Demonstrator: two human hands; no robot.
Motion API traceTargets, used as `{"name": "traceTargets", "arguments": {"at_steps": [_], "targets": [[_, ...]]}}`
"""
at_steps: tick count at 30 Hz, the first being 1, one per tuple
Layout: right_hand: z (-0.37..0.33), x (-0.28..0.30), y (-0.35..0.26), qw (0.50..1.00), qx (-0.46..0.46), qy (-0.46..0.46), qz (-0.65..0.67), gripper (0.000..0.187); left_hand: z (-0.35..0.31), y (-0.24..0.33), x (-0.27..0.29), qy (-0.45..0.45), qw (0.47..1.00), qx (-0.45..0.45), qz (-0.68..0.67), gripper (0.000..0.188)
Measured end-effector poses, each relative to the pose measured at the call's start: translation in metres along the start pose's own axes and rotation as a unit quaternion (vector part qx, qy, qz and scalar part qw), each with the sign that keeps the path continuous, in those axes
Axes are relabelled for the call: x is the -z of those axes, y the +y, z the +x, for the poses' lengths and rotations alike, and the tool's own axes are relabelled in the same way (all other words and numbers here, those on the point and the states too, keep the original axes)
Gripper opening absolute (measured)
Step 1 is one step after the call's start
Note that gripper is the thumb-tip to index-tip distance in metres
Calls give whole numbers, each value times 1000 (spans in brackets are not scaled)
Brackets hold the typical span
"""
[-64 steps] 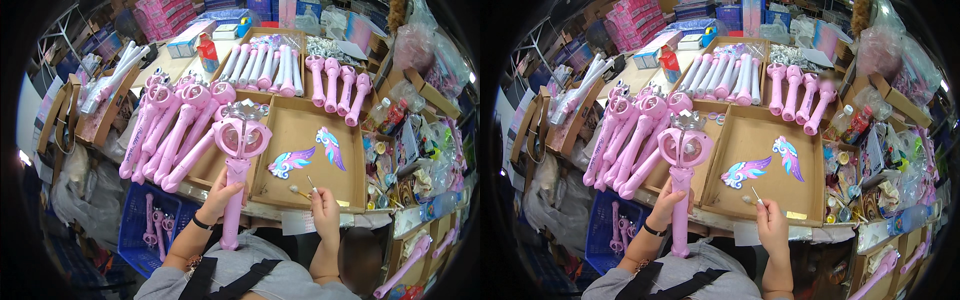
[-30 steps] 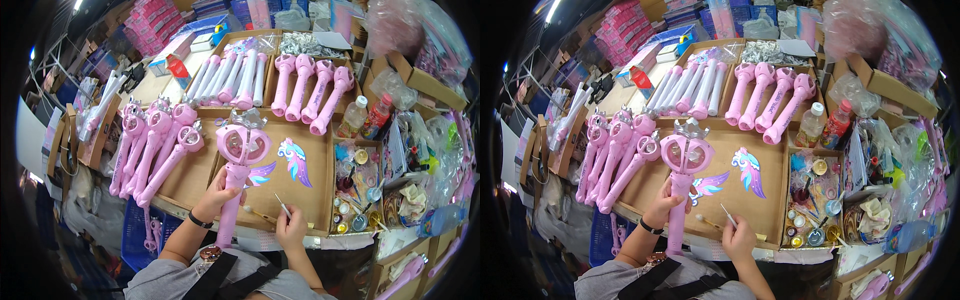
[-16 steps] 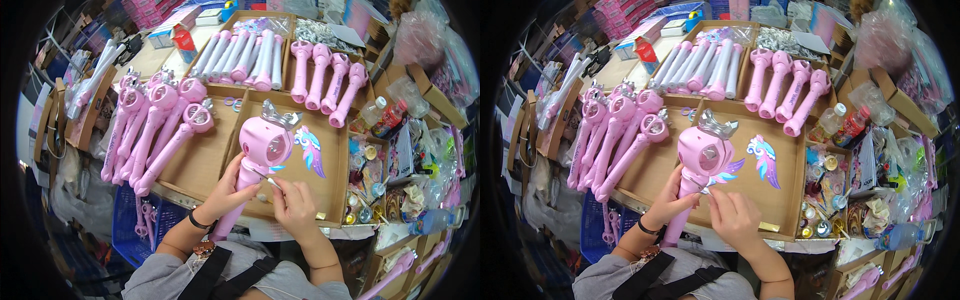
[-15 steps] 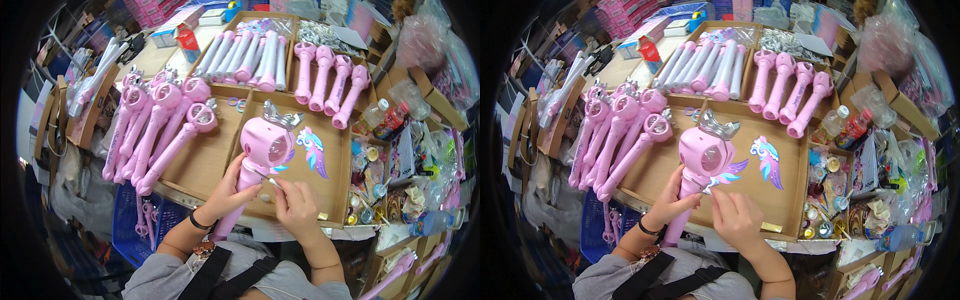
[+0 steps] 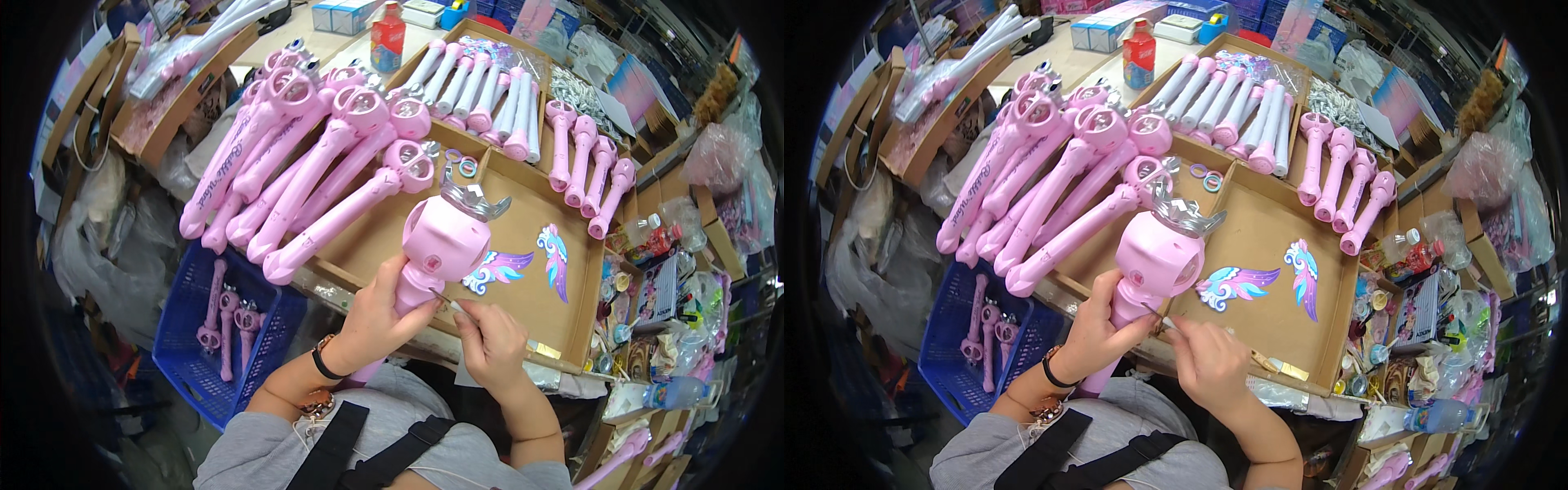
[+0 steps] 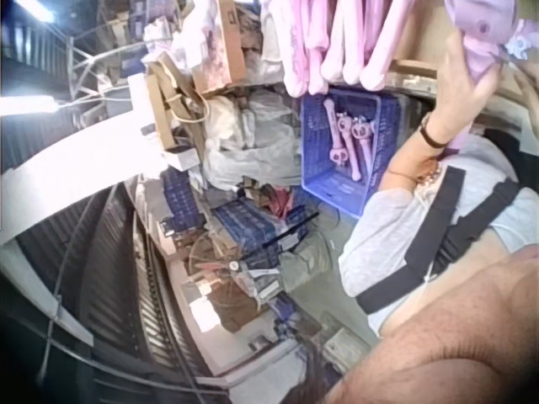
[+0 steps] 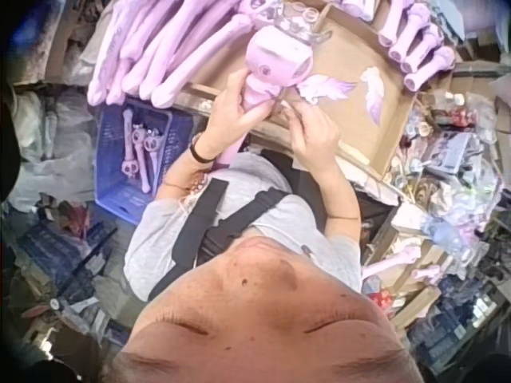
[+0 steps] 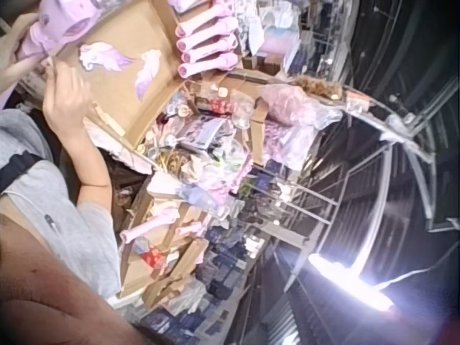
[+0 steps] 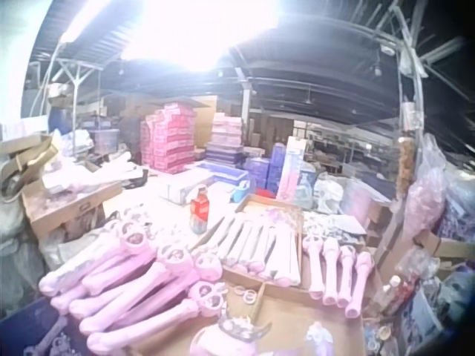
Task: The person assembles pink fan sticks by inserting a silver crown piece into the top, applying glue with a brush, and attaching a holographic wing sticker. They repeat this process on multiple sticks, placing finished units on the table.
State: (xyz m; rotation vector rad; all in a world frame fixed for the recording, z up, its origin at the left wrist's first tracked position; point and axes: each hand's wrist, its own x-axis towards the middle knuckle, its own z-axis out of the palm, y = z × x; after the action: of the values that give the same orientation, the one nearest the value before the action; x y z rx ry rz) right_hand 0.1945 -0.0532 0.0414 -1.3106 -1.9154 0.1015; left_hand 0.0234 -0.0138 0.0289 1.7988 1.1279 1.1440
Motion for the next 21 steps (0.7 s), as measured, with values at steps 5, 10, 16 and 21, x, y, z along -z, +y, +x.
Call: {"name": "traceTargets", "arguments": {"at_steps": [5, 10, 16, 21], "targets": [[12, -7, -9, 979, 135, -31, -149, 16, -15, -10, 16, 11, 999, 10, -34, 59], [15, -7, -18, 982, 157, -71, -78, 12, -29, -9, 20, 52, 998, -33, -16, 64], [-6, -14, -2, 605, -460, -278, 588, 27, -42, -12, 25, 71, 985, -113, 111, 65], [-29, -29, 3, 289, -547, -290, 730, 30, -47, -24, 23, -33, 993, -50, 101, 62]]}}
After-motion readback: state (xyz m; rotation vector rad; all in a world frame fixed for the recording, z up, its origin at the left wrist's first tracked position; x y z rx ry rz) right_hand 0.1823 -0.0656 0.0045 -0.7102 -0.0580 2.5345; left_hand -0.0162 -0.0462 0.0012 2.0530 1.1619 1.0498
